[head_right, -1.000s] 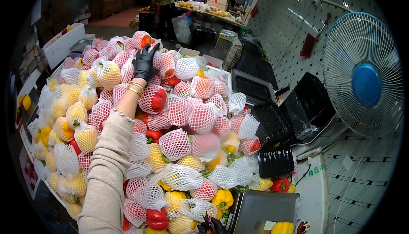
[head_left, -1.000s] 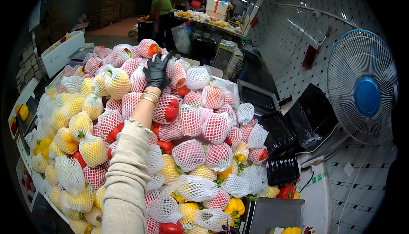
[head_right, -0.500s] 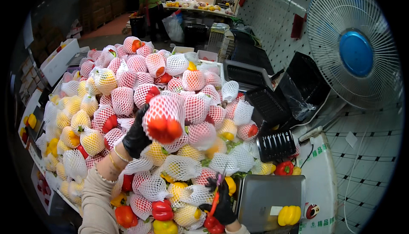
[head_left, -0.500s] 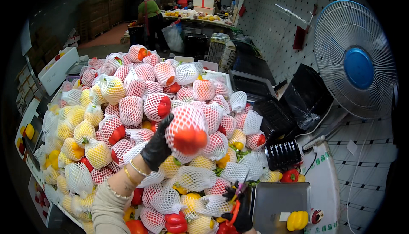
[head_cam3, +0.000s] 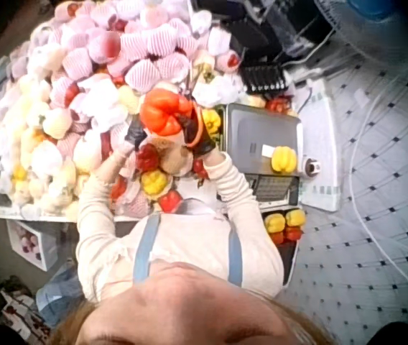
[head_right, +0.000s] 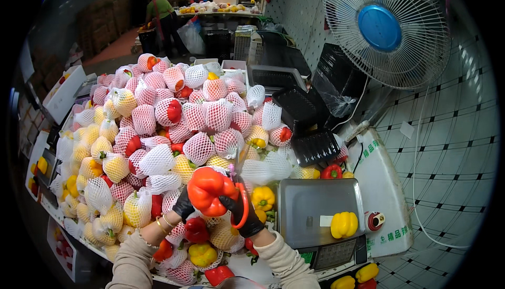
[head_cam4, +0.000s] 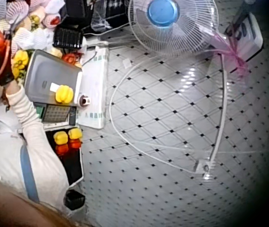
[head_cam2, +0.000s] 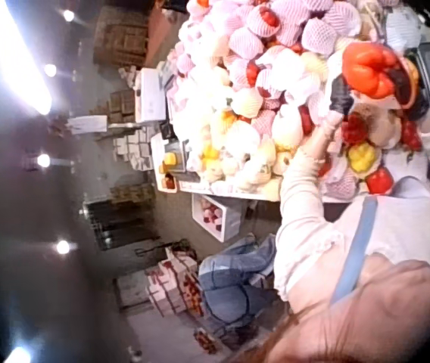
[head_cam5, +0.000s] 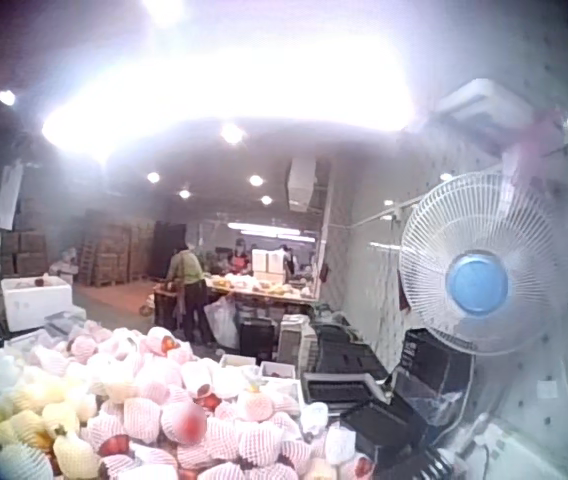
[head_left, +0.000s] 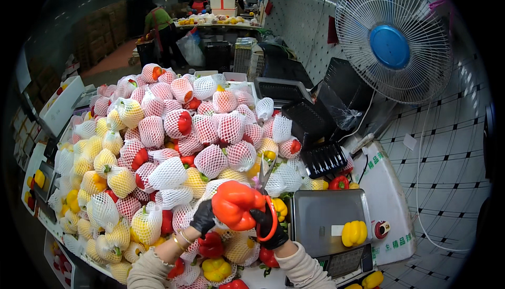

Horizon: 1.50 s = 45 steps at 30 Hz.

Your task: The person repeatedly picks bell peppers from a large pile, uses scissors to trim the stems, and places the peppers on a digital scale. The person handles red and yellow bell peppers one at a time, trimming each before weighing.

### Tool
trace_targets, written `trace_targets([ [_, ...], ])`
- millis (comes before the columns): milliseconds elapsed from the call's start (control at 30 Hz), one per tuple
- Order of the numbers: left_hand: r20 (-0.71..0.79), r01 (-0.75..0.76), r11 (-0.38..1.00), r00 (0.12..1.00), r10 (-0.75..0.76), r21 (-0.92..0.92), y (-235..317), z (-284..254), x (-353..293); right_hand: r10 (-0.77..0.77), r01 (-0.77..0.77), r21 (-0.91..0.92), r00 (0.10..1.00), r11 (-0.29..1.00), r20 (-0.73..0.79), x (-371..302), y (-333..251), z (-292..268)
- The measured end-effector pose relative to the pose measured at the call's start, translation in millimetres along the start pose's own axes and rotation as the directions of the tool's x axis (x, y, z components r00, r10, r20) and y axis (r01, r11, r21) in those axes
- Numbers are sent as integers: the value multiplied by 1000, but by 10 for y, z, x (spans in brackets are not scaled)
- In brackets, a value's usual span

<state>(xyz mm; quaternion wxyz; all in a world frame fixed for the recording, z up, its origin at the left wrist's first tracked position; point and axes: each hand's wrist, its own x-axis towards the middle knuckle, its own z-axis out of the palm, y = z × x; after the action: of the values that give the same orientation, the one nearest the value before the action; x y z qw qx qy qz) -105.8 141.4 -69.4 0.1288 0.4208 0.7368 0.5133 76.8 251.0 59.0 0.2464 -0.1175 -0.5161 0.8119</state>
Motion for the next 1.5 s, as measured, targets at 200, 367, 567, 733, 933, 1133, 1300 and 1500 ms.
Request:
trace_targets([
  [200, 58, -474, 880, 880, 472, 24, 1712, -353, -202, -283, 232, -437, 957, 869, -56, -112, -43, 2],
  [367, -5, -28, 862, 1000, 30, -506, 1544, -537, -442, -306, 230, -526, 950, 819, -62, -161, 112, -53],
  [567, 125, 153, 82, 952, -279, -985, 1371, -664, -625, -419, 331, -802, 901, 496, 113, -160, 4, -85],
  [733, 40, 65, 93, 969, -244, -994, 1431, -696, -648, -296, 346, -835, 927, 427, 232, -375, 49, 200],
  [933, 107, 166, 180, 949, -297, -970, 1361, -610, -870, -326, 397, -853, 900, 338, 290, -396, -56, 333],
  [1133, 290, 290, -44, 909, -299, -956, 1436, -422, -769, -407, 388, -882, 875, 267, 262, -477, 117, 100],
  [1300, 352, 286, -239, 884, -310, -928, 1577, -76, -550, -371, 237, -935, 920, 262, 129, -839, 18, -327],
  [1500, -59, -155, 893, 988, 144, -422, 1764, 1121, -575, -598, 38, -949, 784, 313, -165, -1570, -338, -1177],
])
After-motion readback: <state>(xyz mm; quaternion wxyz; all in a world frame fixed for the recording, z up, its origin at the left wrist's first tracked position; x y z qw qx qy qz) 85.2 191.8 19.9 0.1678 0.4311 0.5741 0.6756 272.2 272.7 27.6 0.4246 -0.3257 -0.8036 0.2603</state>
